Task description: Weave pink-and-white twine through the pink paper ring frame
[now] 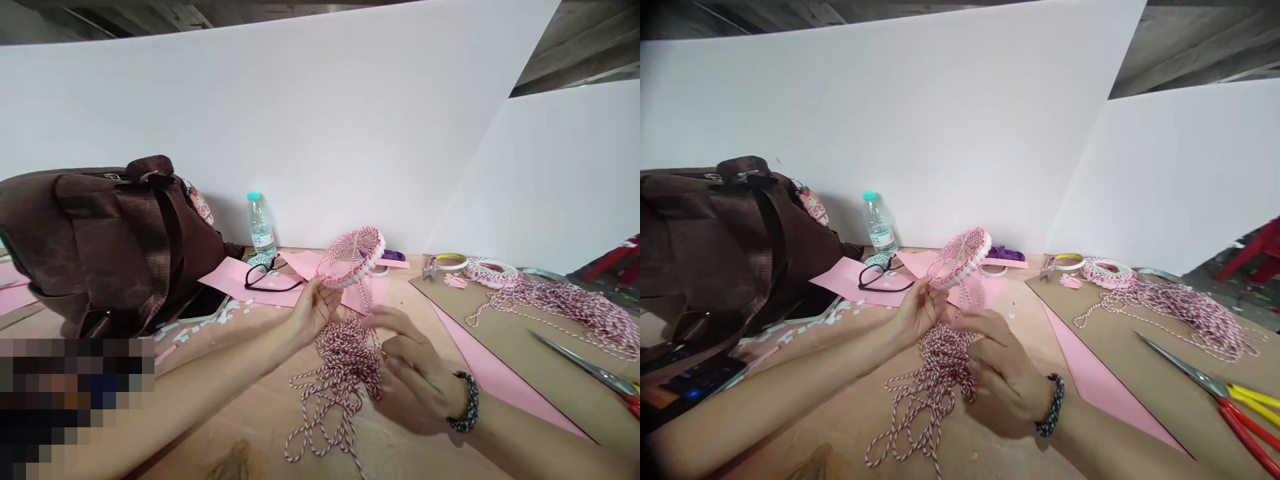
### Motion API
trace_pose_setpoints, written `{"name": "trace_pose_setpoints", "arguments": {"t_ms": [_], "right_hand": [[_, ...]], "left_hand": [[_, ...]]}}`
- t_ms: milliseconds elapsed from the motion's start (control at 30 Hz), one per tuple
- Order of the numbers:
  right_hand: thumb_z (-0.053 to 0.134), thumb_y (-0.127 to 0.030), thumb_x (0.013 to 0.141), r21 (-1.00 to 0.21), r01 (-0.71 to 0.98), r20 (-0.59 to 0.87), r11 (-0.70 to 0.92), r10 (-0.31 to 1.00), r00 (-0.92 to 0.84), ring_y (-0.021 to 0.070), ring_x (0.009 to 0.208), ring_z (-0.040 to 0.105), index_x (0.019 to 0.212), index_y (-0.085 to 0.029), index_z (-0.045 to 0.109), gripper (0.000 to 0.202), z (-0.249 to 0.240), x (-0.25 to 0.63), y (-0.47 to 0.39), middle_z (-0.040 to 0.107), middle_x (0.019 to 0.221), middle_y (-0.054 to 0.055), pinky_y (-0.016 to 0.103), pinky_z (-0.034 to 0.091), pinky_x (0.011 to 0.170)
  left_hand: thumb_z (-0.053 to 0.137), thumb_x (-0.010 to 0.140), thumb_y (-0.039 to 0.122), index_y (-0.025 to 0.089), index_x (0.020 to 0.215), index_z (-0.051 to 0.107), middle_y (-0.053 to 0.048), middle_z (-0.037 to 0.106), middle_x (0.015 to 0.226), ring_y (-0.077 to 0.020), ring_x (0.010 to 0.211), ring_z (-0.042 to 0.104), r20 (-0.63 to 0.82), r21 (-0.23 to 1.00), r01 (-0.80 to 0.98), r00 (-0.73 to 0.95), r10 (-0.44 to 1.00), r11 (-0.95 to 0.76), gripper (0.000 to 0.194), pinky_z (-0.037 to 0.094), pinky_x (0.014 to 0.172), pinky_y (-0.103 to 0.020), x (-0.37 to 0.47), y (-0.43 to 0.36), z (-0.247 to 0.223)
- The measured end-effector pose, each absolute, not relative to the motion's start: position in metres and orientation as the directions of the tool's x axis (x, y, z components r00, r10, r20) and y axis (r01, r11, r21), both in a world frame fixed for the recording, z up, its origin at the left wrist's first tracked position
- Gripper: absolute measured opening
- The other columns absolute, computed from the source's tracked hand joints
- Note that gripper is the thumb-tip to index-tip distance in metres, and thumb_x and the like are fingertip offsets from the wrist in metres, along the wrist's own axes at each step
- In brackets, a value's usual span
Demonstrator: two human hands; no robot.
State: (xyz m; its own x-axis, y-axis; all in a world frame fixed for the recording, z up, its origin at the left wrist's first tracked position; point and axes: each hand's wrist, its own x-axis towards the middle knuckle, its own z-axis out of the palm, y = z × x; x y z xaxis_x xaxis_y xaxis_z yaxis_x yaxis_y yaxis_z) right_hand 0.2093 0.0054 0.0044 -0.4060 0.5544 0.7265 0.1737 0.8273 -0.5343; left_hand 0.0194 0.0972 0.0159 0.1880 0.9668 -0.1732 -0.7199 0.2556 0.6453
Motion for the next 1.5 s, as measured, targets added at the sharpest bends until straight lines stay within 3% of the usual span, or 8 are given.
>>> {"name": "trace_pose_setpoints", "arguments": {"t_ms": [133, 267, 433, 633, 833, 1033, 1367, 1500], "right_hand": [[0.031, -0.027, 0.096, -0.646, 0.193, 0.657, 0.738, 0.667, -0.352, 0.0147, 0.065, 0.053, 0.080, -0.022, 0.046, 0.023, -0.002, 0.206, 0.005, 0.055, 0.070, 0.000, 0.033, 0.048, 0.071], [0.052, -0.036, 0.089, -0.745, 0.494, 0.507, 0.448, 0.862, -0.018, 0.0122, 0.046, 0.039, 0.092, -0.021, 0.048, 0.016, -0.007, 0.205, 0.014, 0.039, 0.054, -0.008, 0.024, 0.032, 0.043], [0.046, -0.027, 0.092, -0.533, 0.605, 0.557, 0.592, 0.783, -0.275, 0.0140, 0.055, 0.051, 0.079, -0.020, 0.060, 0.020, -0.001, 0.205, 0.015, 0.056, 0.061, 0.000, 0.026, 0.039, 0.052], [0.041, -0.020, 0.091, -0.068, 0.301, 0.806, 0.951, 0.231, -0.546, 0.0239, 0.108, 0.055, 0.083, -0.021, 0.052, 0.014, 0.010, 0.204, 0.003, 0.064, 0.098, 0.010, 0.044, 0.042, 0.094], [0.038, -0.028, 0.094, -0.365, 0.465, 0.781, 0.807, 0.537, -0.319, 0.0130, 0.049, 0.049, 0.077, -0.023, 0.040, 0.018, 0.001, 0.205, 0.005, 0.051, 0.058, -0.003, 0.024, 0.041, 0.049], [0.050, -0.035, 0.089, -0.476, 0.749, 0.514, 0.461, 0.837, -0.189, 0.0187, 0.055, 0.059, 0.110, -0.020, 0.054, 0.025, -0.005, 0.204, 0.015, 0.063, 0.065, 0.001, 0.027, 0.039, 0.050], [0.041, -0.012, 0.085, -0.107, 0.347, 0.786, 0.932, 0.293, -0.545, 0.0244, 0.110, 0.053, 0.089, -0.020, 0.053, 0.015, 0.013, 0.204, 0.004, 0.063, 0.108, 0.010, 0.045, 0.037, 0.097], [0.033, -0.013, 0.089, -0.312, 0.263, 0.734, 0.913, 0.407, -0.543, 0.0147, 0.069, 0.058, 0.085, -0.022, 0.045, 0.015, 0.010, 0.202, 0.003, 0.060, 0.074, 0.001, 0.031, 0.048, 0.073]], "left_hand": [[0.046, 0.088, 0.014, 0.012, 0.076, 0.057, -0.007, 0.069, 0.062, -0.0131, 0.056, 0.067, -0.155, 0.639, -0.728, 0.191, 0.969, 0.246, 0.016, 0.056, 0.055, -0.020, 0.020, 0.097, 0.018], [0.046, 0.087, 0.013, 0.012, 0.075, 0.056, -0.006, 0.067, 0.058, -0.0126, 0.054, 0.066, -0.182, 0.629, -0.738, 0.166, 0.969, 0.245, 0.016, 0.057, 0.055, -0.019, 0.021, 0.096, 0.020], [0.046, 0.088, 0.013, 0.011, 0.075, 0.056, -0.005, 0.066, 0.057, -0.0121, 0.051, 0.065, -0.190, 0.630, -0.740, 0.146, 0.971, 0.235, 0.016, 0.057, 0.054, -0.019, 0.021, 0.097, 0.020], [0.047, 0.088, 0.014, 0.011, 0.075, 0.057, -0.004, 0.066, 0.057, -0.0121, 0.052, 0.065, -0.171, 0.630, -0.743, 0.151, 0.974, 0.226, 0.016, 0.056, 0.053, -0.019, 0.020, 0.099, 0.017], [0.047, 0.088, 0.013, 0.010, 0.079, 0.059, -0.007, 0.070, 0.064, -0.0126, 0.055, 0.067, -0.174, 0.642, -0.736, 0.133, 0.976, 0.215, 0.016, 0.057, 0.055, -0.020, 0.020, 0.098, 0.017], [0.047, 0.087, 0.012, 0.010, 0.075, 0.058, -0.007, 0.069, 0.062, -0.0130, 0.054, 0.067, -0.195, 0.634, -0.744, 0.110, 0.975, 0.211, 0.017, 0.057, 0.055, -0.020, 0.021, 0.098, 0.018], [0.046, 0.088, 0.014, 0.012, 0.074, 0.056, -0.005, 0.067, 0.059, -0.0122, 0.051, 0.065, -0.190, 0.640, -0.734, 0.135, 0.972, 0.227, 0.017, 0.056, 0.052, -0.019, 0.021, 0.096, 0.021], [0.047, 0.087, 0.014, 0.012, 0.073, 0.055, -0.005, 0.067, 0.057, -0.0127, 0.051, 0.065, -0.186, 0.650, -0.728, 0.124, 0.975, 0.217, 0.017, 0.055, 0.051, -0.019, 0.021, 0.096, 0.020]]}}
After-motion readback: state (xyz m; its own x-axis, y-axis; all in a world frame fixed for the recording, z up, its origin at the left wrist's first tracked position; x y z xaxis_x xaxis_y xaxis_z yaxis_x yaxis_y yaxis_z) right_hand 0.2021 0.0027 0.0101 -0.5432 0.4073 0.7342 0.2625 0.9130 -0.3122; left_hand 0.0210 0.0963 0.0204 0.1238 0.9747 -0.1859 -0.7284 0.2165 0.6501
